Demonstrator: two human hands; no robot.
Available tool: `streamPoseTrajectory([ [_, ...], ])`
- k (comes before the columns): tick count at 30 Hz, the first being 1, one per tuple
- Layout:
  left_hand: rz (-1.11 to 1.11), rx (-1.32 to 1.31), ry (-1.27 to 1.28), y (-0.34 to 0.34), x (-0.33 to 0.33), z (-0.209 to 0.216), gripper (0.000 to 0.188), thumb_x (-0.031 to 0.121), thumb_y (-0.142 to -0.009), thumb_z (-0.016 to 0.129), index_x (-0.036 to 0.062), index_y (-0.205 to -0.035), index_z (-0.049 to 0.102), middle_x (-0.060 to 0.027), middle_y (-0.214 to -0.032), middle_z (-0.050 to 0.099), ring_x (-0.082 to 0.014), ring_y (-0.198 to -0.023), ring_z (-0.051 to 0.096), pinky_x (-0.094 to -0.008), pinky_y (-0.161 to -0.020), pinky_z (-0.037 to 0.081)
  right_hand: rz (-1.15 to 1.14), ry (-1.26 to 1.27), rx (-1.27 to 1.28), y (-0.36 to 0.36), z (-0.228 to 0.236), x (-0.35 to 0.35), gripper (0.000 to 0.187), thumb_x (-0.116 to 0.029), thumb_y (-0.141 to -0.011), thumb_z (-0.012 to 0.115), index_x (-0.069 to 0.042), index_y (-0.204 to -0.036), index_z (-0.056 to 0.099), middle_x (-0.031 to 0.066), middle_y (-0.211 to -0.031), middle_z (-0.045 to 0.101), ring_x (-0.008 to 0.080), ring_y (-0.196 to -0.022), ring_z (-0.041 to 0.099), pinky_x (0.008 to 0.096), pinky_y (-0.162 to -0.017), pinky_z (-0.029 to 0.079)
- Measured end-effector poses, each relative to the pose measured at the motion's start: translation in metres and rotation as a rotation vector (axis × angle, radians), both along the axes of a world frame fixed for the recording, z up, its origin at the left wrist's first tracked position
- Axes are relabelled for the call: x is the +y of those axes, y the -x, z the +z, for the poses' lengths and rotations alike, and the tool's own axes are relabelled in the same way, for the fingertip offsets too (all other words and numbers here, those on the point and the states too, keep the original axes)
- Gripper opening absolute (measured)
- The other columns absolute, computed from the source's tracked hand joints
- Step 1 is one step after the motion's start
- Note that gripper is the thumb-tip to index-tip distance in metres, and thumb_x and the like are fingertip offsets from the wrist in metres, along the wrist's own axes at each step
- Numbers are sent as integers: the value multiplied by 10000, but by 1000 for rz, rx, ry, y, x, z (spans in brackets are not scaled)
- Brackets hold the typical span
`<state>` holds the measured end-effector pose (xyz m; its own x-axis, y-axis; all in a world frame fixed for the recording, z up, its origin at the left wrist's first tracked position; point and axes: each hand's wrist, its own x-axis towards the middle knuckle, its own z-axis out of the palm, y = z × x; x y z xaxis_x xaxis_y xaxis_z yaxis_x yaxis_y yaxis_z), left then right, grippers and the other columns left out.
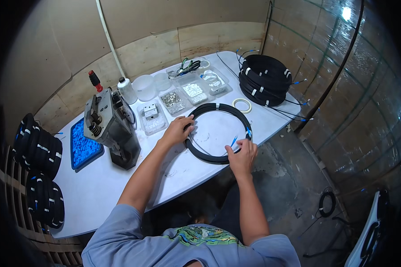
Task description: Applying white adhesive tape to secure a coiled black industrial cable and then placing it onto a stack of finished coils.
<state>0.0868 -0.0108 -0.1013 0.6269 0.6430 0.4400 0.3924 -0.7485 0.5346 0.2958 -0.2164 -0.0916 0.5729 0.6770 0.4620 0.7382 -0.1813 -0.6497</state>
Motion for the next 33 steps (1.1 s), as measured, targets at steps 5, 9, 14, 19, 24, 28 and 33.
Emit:
streamPoseTrajectory([
  [5, 211, -64, 42, -8, -9, -10, 477, 98, -796, 718, 45, -1254, 597, -187, -1187, 661, -371, -1130, 599, -413, -993, 477, -90, -56, 140, -10, -6, 4, 815, -271, -635, 896, -78, -1309, 481, 164, -1158, 519, 323, -1040, 527, 445, -938, 431],
  [9, 424, -66, 219, -9, -14, -4, 704, 221, -757, 761, 23, -1379, 495, -224, -1016, 683, -362, -1065, 638, -412, -964, 497, -97, -82, 344, -21, -20, -4, 691, -243, -703, 853, -68, -1279, 514, 167, -1162, 518, 336, -1030, 537, 449, -928, 440],
  [14, 433, 155, 430, -6, -9, 2, 668, 300, -748, 754, -8, -1309, 562, -268, -1129, 664, -390, -1065, 645, -424, -956, 507, 221, -303, -467, -6, -9, -22, 383, -158, -780, 766, -89, -1135, 640, 112, -1059, 581, 306, -1052, 552, 424, -922, 419],
  [19, 431, 110, 385, 0, -5, -5, 600, 293, -745, 776, 3, -1245, 612, -210, -979, 724, -316, -916, 711, -388, -861, 547, 588, -109, -661, 26, 3, -10, 357, -378, -819, 729, -100, -1040, 684, 76, -996, 604, 256, -993, 569, 425, -925, 406],
  [24, 463, 74, 172, -14, -21, 3, 533, 233, -752, 771, 59, -1237, 633, -192, -959, 709, -333, -908, 684, -416, -892, 527, 656, 259, -643, 8, -3, 8, 371, -450, -852, 680, -81, -865, 639, 85, -876, 626, 275, -846, 623, 422, -807, 469],
  [28, 129, 9, -304, -4, -31, 2, 247, 158, -806, 725, 102, -1046, 725, -139, -899, 691, -335, -889, 643, -442, -887, 504, 734, 206, -604, 9, 4, 11, 404, -468, -855, 672, -71, -813, 612, 106, -835, 629, 316, -760, 635, 430, -706, 493],
  [33, -339, 110, -132, 3, -87, 52, 155, 229, -866, 692, 90, -928, 721, -108, -850, 668, -285, -855, 636, -429, -943, 418, 734, 245, -462, -2, 47, -1, 430, -496, -855, 666, -68, -817, 641, 120, -811, 646, 352, -751, 642, 446, -659, 504],
])
